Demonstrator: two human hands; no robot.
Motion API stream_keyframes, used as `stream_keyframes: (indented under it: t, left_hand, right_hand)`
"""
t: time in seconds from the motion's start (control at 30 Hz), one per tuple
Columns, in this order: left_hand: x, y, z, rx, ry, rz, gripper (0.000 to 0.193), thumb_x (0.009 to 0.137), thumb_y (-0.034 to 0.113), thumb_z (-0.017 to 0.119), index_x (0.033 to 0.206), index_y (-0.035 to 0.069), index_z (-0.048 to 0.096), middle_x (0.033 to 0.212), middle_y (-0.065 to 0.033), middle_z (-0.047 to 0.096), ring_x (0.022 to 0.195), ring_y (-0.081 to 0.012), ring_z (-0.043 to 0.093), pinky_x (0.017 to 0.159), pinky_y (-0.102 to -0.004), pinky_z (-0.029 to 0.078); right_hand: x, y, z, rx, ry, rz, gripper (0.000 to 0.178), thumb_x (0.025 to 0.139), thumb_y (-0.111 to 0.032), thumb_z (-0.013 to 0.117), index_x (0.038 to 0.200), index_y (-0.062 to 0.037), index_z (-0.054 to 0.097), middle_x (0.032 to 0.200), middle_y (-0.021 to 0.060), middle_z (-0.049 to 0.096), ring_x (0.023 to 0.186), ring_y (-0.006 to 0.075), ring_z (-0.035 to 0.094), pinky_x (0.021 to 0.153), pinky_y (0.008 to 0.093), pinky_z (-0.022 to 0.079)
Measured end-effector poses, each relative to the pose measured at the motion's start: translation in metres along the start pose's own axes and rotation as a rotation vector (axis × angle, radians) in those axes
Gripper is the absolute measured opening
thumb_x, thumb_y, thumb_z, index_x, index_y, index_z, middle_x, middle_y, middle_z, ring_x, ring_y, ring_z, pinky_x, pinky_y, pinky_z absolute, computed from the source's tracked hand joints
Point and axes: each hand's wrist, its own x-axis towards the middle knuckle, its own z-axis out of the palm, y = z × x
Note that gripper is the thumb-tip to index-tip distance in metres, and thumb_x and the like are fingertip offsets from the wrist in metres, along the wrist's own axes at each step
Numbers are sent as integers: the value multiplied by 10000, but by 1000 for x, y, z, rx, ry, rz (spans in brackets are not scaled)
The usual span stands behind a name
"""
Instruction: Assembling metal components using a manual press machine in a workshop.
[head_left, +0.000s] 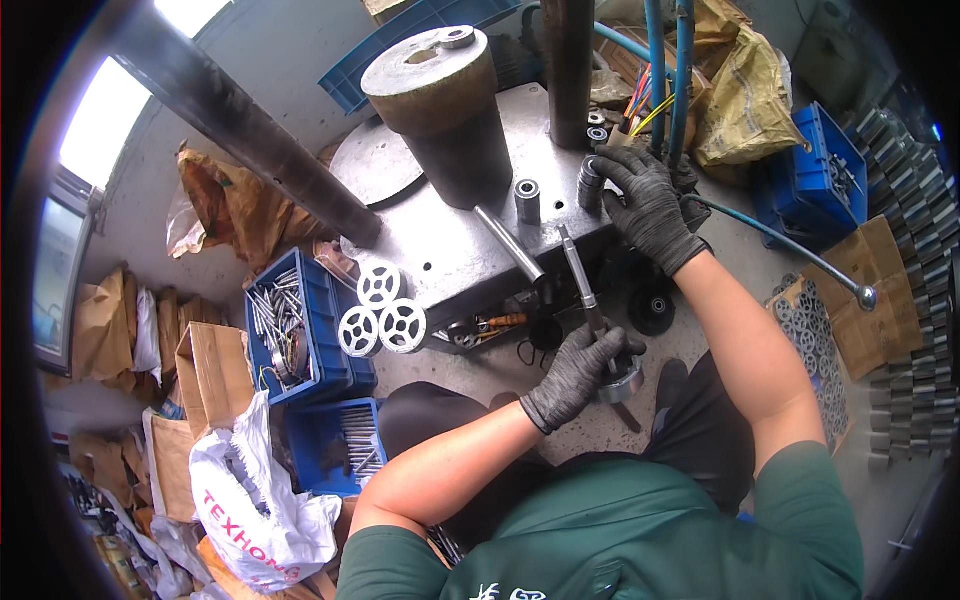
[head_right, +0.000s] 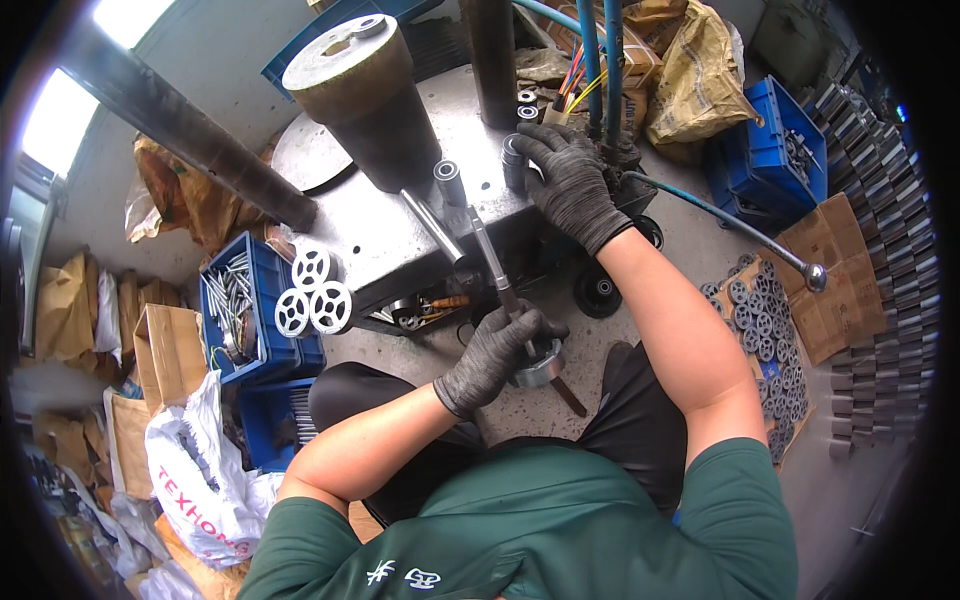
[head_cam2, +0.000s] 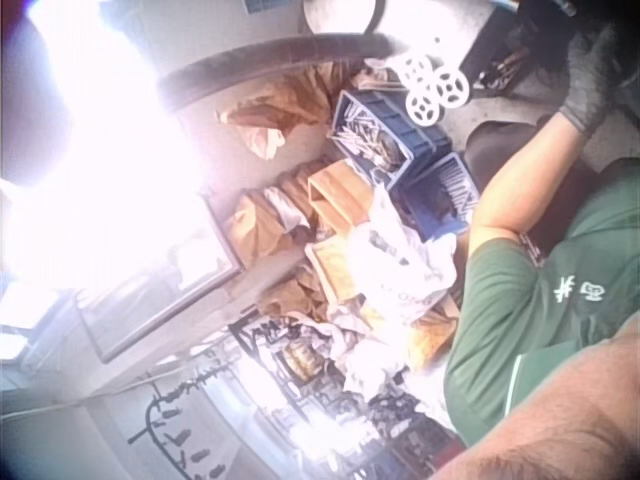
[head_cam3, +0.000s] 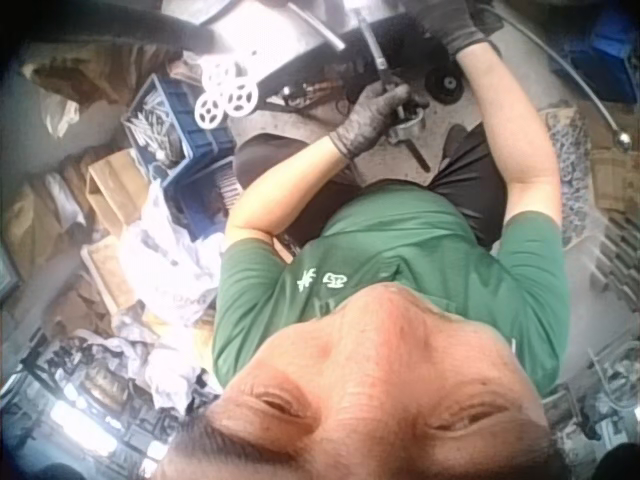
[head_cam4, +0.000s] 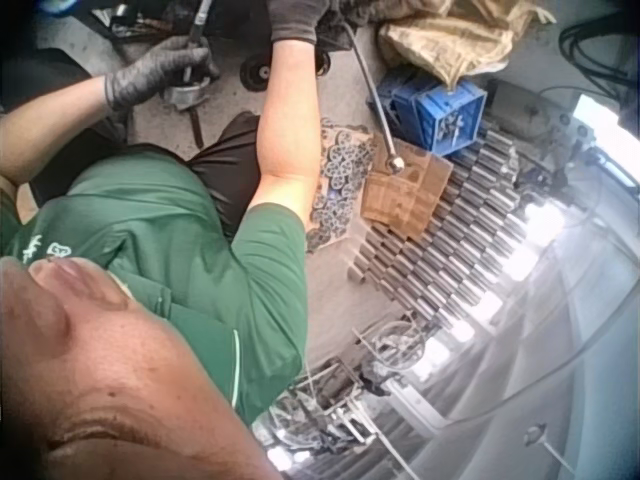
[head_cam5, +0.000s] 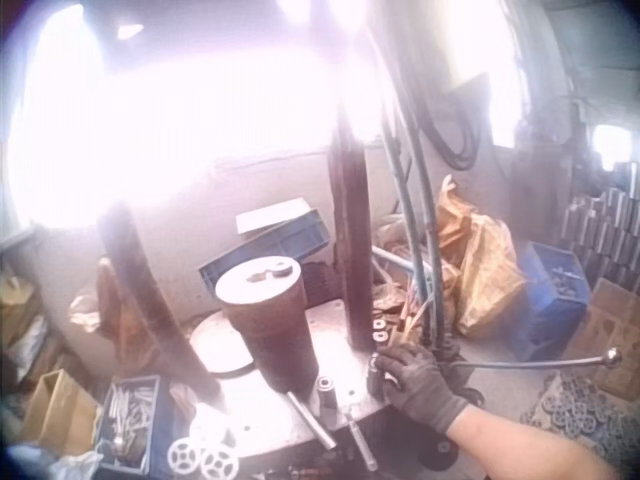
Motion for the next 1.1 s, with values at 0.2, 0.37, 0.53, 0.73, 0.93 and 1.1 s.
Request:
stream_keyframes:
  t: [0.2,0.37,0.53,0.73,0.93,1.1]
  left_hand:
    - [5,-14,-3,31,37,-47,324,1071,368,629,1110,48,594,1058,-104,737,991,-178,711,902,-345,570]
    - [4,-12,2,34,20,-99,368,1080,374,613,1123,9,630,1035,-99,735,933,-182,724,862,-339,584]
    - [3,-16,-1,31,-15,-94,397,1081,369,615,1141,-17,689,1015,-88,737,921,-158,714,846,-318,574]
    - [1,-13,7,127,-3,-111,373,1090,342,600,1153,-12,700,1013,-66,736,926,-120,674,851,-286,549]
    - [1,-26,4,186,-29,-154,389,1089,352,602,1175,-15,699,1027,-60,733,928,-110,662,869,-286,547]
    - [-7,-32,0,-34,24,-57,377,1091,331,590,1240,-10,647,1113,-90,737,1016,-157,693,921,-315,559]
  right_hand:
    - [2,1,-4,134,54,-41,344,808,-49,756,1148,-92,734,1222,80,727,1171,335,636,1057,449,490]
    - [-10,-43,-29,917,-45,372,216,971,-77,711,1180,-28,696,1094,64,736,1049,157,685,935,328,546]
    - [-38,-63,-53,1041,-198,537,235,1013,-103,683,1232,-18,684,1084,56,728,1045,106,666,933,292,544]
    - [-49,-58,-64,823,-131,388,270,1016,-107,673,1271,-16,673,1082,94,732,1040,135,689,927,307,557]
    - [-59,-60,-70,967,-322,519,264,1005,-34,662,1264,20,660,1172,103,723,1050,141,698,932,291,560]
    - [-62,-65,-87,523,-560,-148,289,937,-194,721,1210,-100,715,921,128,701,905,302,734,811,422,594]
